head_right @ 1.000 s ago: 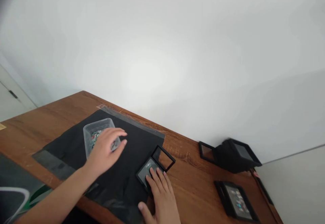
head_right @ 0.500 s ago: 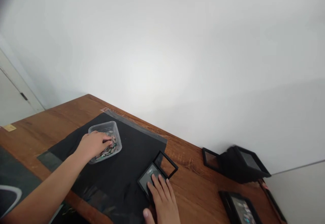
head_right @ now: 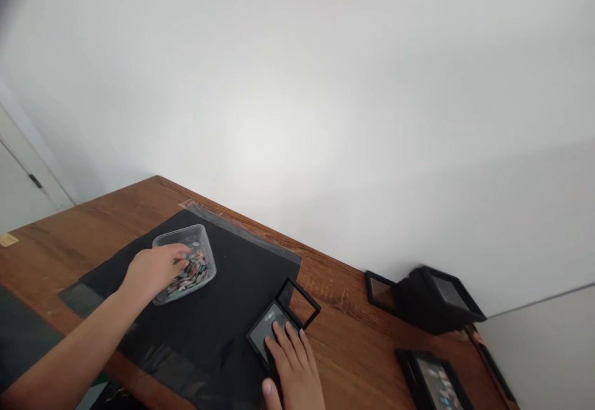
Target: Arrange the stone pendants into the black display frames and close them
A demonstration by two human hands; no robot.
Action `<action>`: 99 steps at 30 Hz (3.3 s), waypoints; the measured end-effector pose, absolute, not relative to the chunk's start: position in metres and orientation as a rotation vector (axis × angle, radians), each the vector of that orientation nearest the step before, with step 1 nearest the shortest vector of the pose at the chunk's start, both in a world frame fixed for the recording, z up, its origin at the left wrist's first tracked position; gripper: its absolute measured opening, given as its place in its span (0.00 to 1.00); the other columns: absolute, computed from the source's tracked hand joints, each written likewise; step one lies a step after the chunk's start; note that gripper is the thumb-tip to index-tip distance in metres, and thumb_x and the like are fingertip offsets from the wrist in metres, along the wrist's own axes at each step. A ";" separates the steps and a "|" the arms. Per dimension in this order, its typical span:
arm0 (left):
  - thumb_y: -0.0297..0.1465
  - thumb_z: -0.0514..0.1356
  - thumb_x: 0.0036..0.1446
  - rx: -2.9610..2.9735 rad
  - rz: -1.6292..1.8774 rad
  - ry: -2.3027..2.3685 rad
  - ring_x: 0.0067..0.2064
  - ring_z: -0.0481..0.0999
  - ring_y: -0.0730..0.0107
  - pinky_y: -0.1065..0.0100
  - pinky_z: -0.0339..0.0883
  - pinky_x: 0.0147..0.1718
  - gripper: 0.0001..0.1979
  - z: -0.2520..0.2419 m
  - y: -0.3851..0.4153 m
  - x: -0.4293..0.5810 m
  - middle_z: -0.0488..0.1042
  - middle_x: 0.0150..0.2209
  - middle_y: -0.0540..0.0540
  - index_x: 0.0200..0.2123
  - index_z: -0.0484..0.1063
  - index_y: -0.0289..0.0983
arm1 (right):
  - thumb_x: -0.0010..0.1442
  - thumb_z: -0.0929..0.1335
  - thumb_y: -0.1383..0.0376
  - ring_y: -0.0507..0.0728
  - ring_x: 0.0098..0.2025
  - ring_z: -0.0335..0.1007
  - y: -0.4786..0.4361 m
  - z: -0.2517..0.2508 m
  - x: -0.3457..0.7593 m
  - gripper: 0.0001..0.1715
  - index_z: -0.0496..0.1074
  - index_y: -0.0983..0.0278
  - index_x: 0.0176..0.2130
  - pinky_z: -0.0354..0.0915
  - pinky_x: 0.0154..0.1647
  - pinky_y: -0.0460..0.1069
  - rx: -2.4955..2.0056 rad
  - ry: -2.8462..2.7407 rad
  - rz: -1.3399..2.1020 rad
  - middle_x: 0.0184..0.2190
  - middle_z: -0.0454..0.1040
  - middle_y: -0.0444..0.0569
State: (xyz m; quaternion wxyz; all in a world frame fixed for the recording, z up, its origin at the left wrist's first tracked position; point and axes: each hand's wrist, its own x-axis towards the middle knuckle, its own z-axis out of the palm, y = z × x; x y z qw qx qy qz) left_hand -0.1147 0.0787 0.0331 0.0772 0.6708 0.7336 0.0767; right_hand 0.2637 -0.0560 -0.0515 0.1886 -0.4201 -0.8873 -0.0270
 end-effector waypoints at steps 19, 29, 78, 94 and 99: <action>0.41 0.70 0.52 1.332 1.109 1.040 0.40 0.85 0.57 0.59 0.80 0.45 0.15 0.098 0.030 -0.056 0.85 0.39 0.43 0.38 0.82 0.37 | 0.71 0.61 0.53 0.65 0.65 0.68 -0.061 -0.048 0.261 0.29 0.64 0.53 0.67 0.68 0.62 0.63 -1.206 -2.398 -0.010 0.65 0.70 0.48; 0.34 0.66 0.59 1.492 0.919 0.853 0.42 0.83 0.60 0.65 0.76 0.45 0.07 0.043 -0.003 0.027 0.84 0.37 0.43 0.36 0.82 0.37 | 0.66 0.69 0.53 0.64 0.53 0.76 -0.079 -0.018 0.241 0.29 0.65 0.54 0.62 0.73 0.52 0.59 -1.231 -2.041 0.225 0.53 0.78 0.52; 0.41 0.74 0.49 0.950 0.939 0.810 0.43 0.84 0.57 0.58 0.74 0.49 0.19 -0.021 -0.046 0.059 0.84 0.35 0.41 0.26 0.67 0.38 | 0.62 0.72 0.70 0.59 0.38 0.75 -0.089 -0.008 0.232 0.15 0.75 0.56 0.48 0.68 0.39 0.56 -1.327 -1.894 0.027 0.36 0.83 0.46; 0.40 0.64 0.60 1.696 0.977 1.184 0.62 0.71 0.47 0.47 0.61 0.64 0.14 -0.022 0.001 0.006 0.76 0.56 0.40 0.47 0.77 0.42 | 0.71 0.66 0.64 0.57 0.37 0.72 -0.052 0.028 0.251 0.09 0.77 0.57 0.45 0.63 0.41 0.53 -1.322 -2.322 0.030 0.34 0.82 0.47; 0.42 0.60 0.64 1.657 0.919 1.226 0.64 0.69 0.45 0.48 0.66 0.60 0.15 -0.033 0.005 0.004 0.74 0.60 0.39 0.49 0.76 0.41 | 0.68 0.65 0.68 0.56 0.32 0.76 -0.040 0.027 0.236 0.11 0.77 0.58 0.42 0.61 0.33 0.50 -1.712 -2.356 0.097 0.32 0.82 0.46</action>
